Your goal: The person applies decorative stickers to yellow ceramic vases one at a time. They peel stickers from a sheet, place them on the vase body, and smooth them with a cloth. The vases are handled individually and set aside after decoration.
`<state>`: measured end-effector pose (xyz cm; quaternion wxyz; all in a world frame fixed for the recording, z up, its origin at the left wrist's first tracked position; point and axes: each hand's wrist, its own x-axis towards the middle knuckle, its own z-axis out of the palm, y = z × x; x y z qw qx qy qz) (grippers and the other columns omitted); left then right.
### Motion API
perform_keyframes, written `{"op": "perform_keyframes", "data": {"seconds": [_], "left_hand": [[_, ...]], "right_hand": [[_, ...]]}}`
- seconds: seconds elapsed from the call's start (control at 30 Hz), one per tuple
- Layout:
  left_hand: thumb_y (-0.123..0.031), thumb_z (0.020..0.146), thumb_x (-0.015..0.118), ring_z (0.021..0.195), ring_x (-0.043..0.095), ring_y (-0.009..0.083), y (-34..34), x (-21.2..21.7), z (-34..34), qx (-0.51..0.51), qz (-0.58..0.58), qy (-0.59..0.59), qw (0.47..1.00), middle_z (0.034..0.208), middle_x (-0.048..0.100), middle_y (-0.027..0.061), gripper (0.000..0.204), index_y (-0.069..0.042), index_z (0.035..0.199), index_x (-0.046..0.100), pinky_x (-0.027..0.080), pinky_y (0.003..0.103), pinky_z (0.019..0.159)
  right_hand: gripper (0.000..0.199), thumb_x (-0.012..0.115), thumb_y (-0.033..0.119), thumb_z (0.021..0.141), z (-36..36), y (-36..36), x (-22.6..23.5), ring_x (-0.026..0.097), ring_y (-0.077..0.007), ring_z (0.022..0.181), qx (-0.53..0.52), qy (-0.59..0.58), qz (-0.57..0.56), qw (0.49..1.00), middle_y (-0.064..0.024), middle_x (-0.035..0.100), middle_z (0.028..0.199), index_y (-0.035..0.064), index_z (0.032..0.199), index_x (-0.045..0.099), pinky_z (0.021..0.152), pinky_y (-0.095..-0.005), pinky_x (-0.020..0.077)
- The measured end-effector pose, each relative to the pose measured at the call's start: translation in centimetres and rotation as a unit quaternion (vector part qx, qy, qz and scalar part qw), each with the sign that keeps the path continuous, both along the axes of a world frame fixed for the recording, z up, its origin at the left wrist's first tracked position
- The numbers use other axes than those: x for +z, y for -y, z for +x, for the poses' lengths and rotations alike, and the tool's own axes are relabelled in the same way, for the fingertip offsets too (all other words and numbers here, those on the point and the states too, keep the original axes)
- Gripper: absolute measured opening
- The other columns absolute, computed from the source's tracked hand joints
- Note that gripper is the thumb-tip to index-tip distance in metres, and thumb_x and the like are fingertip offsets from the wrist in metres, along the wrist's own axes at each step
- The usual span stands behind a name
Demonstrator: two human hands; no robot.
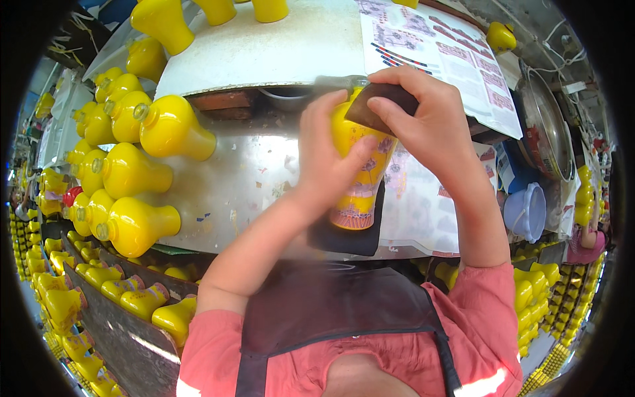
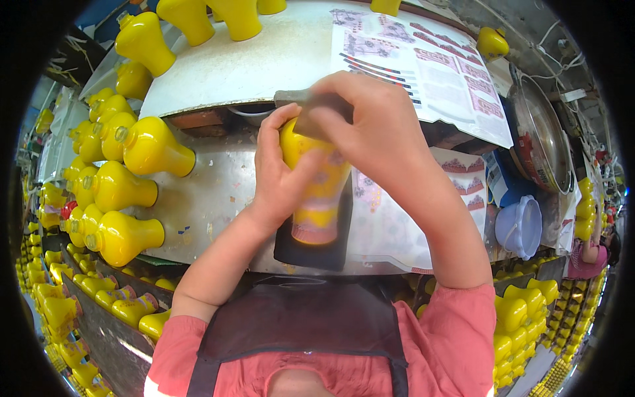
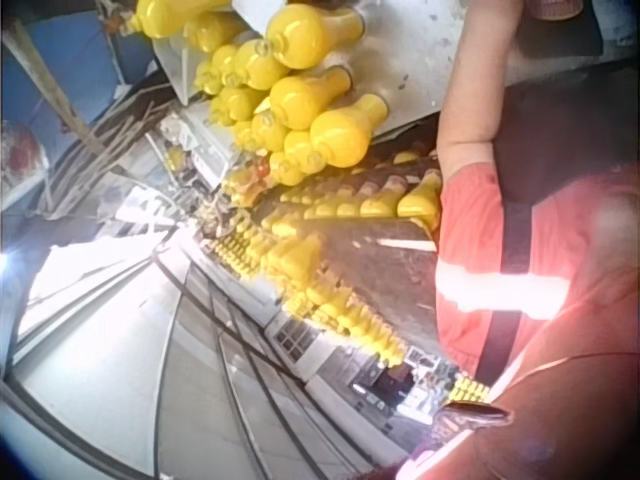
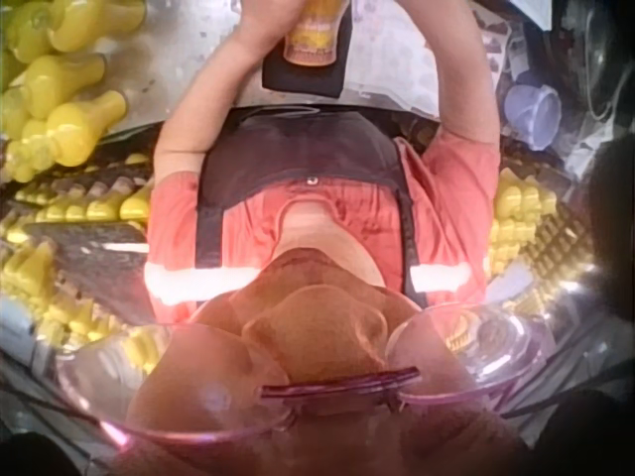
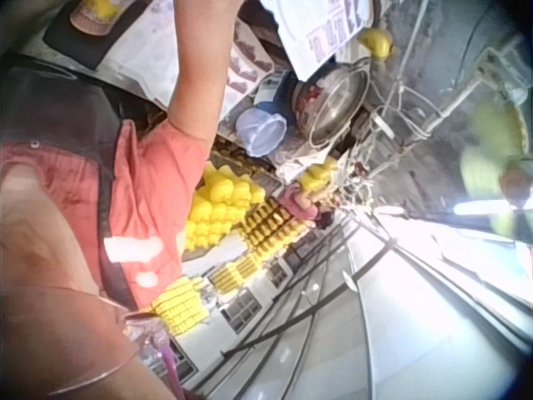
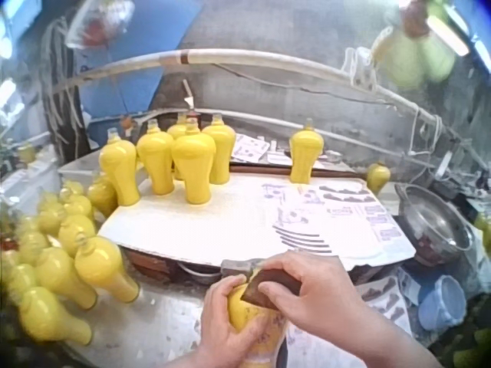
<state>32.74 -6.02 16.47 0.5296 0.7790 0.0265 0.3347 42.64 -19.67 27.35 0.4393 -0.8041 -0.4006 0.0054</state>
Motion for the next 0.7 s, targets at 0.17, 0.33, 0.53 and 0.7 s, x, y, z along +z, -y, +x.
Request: {"op": "perform_keyframes", "data": {"seconds": [0.17, 0.33, 0.53, 0.7], "left_hand": [[-0.024, 0.086, 0.077, 0.117, 0.057, 0.0341, -0.3, 1.2, 1.4, 0.003, -0.104, -0.074, 0.992, 0.121, 0.061, 0.0164, 0.051, -0.002, 0.129, 0.06, 0.045, 0.044, 0.105], [-0.016, 0.092, 0.072, 0.108, 0.061, 0.0225, -0.7, 1.5, 2.1, -0.028, -0.212, -0.101, 0.972, 0.116, 0.063, 0.0105, 0.033, -0.002, 0.122, 0.066, 0.05, 0.034, 0.098], [-0.012, 0.103, 0.064, 0.095, 0.064, 0.0103, -1.0, 2.1, 2.0, -0.094, -0.428, -0.086, 0.895, 0.107, 0.069, 0.0044, 0.019, -0.003, 0.119, 0.067, 0.054, 0.026, 0.089], [-0.016, 0.105, 0.062, 0.102, 0.063, 0.0132, -1.1, 2.9, 1.2, -0.084, -0.41, -0.086, 0.904, 0.11, 0.068, 0.0049, 0.021, -0.003, 0.121, 0.067, 0.05, 0.029, 0.097]], "right_hand": [[0.022, 0.074, 0.012, 0.083, 1.6, 0.0, -1.4, 0.072, -0.0358, 0.081, -0.03, 0.122, -0.009, 0.992, -0.0159, 0.073, 0.089, 0.0017, 0.102, 0.072, 0.072, -0.0407, 0.0567], [0.029, 0.079, 0.0, 0.081, -2.0, 2.0, -1.9, 0.072, -0.0212, 0.074, -0.078, 0.372, 0.001, 0.925, -0.0082, 0.076, 0.093, 0.0097, 0.108, 0.076, 0.064, -0.0309, 0.0561], [0.031, 0.075, 0.008, 0.075, -6.4, 3.4, -5.1, 0.071, -0.0248, 0.086, 0.163, 0.387, 0.04, 0.907, -0.005, 0.066, 0.089, 0.0111, 0.105, 0.075, 0.07, -0.0361, 0.0575], [0.027, 0.073, 0.007, 0.08, -7.7, 4.3, -5.4, 0.071, -0.0271, 0.087, 0.129, 0.318, 0.073, 0.936, -0.0097, 0.072, 0.102, 0.0087, 0.107, 0.074, 0.07, -0.0384, 0.0581]]}}
